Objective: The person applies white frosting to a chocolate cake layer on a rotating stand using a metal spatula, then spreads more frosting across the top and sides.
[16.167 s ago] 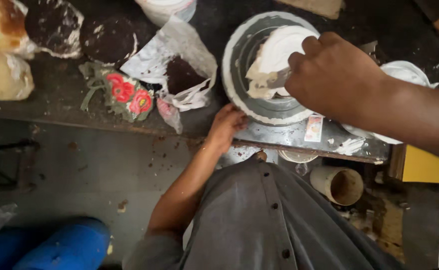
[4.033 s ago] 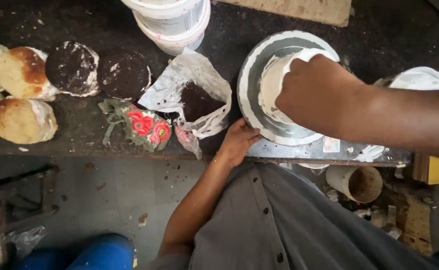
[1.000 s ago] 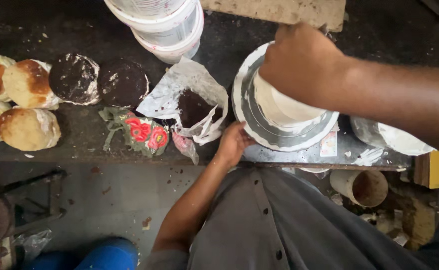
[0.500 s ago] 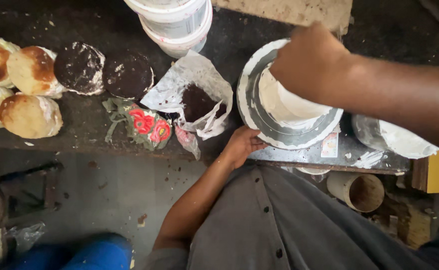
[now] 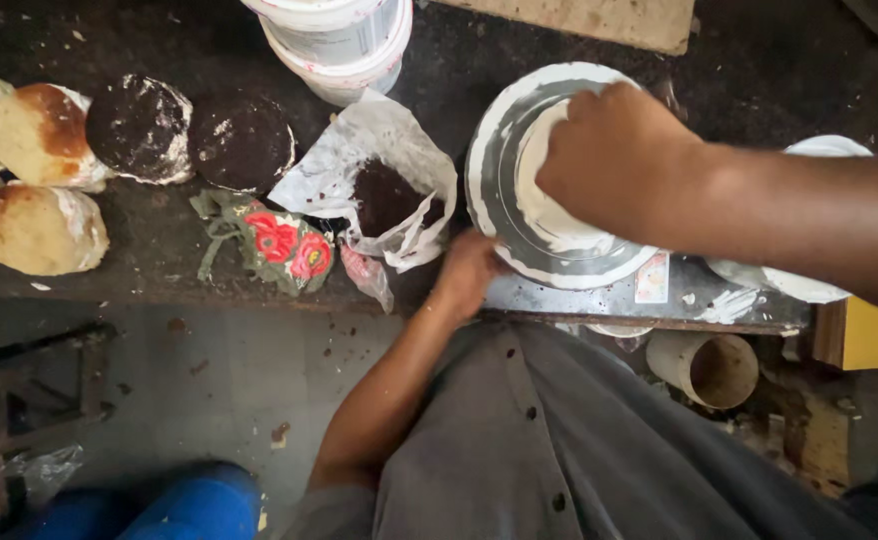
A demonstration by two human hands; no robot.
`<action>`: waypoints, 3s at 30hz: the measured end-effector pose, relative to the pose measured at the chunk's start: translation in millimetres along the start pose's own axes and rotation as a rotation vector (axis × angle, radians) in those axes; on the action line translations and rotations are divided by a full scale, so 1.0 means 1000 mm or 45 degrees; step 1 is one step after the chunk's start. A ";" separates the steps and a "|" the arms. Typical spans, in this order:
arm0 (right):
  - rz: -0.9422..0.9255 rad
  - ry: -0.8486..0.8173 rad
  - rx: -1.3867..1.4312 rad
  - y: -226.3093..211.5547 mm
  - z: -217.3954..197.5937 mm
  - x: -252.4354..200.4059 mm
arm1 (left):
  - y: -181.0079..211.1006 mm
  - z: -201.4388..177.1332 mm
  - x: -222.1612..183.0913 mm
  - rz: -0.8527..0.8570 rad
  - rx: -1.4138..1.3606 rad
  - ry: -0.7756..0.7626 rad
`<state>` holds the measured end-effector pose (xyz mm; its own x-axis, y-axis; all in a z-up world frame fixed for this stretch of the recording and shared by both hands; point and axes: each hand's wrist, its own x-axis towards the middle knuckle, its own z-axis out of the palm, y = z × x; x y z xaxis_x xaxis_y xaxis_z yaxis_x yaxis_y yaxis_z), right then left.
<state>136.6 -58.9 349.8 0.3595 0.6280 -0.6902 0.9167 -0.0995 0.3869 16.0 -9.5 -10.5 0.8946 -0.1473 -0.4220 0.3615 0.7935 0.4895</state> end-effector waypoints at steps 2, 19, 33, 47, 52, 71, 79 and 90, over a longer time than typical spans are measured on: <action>0.120 0.028 -0.081 0.007 -0.007 0.008 | 0.001 0.003 -0.002 -0.042 0.003 -0.064; 0.095 -0.047 -0.023 0.009 -0.007 0.003 | 0.003 0.002 -0.017 0.014 0.003 -0.162; -0.059 -0.083 0.030 0.006 -0.007 -0.005 | 0.015 0.018 -0.011 0.050 -0.633 0.014; -0.050 -0.082 0.078 0.011 0.000 -0.005 | 0.009 -0.010 0.011 0.205 -0.633 -0.082; -0.075 -0.001 0.075 0.011 0.000 -0.008 | 0.005 0.000 0.005 0.031 -0.642 0.252; -0.123 -0.084 0.018 0.006 -0.001 -0.007 | 0.016 -0.001 0.012 0.309 -0.819 -0.155; -0.114 0.008 -0.020 0.006 -0.002 -0.008 | 0.024 0.025 -0.001 -0.097 -0.626 0.093; -0.114 -0.030 -0.150 0.014 -0.014 0.005 | 0.036 -0.005 0.010 0.060 -0.157 0.051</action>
<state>148.6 -46.4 360.4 0.2822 0.6119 -0.7389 0.9191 0.0484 0.3911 36.8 20.6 -1.1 0.8978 -0.0863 -0.4319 0.2819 0.8660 0.4129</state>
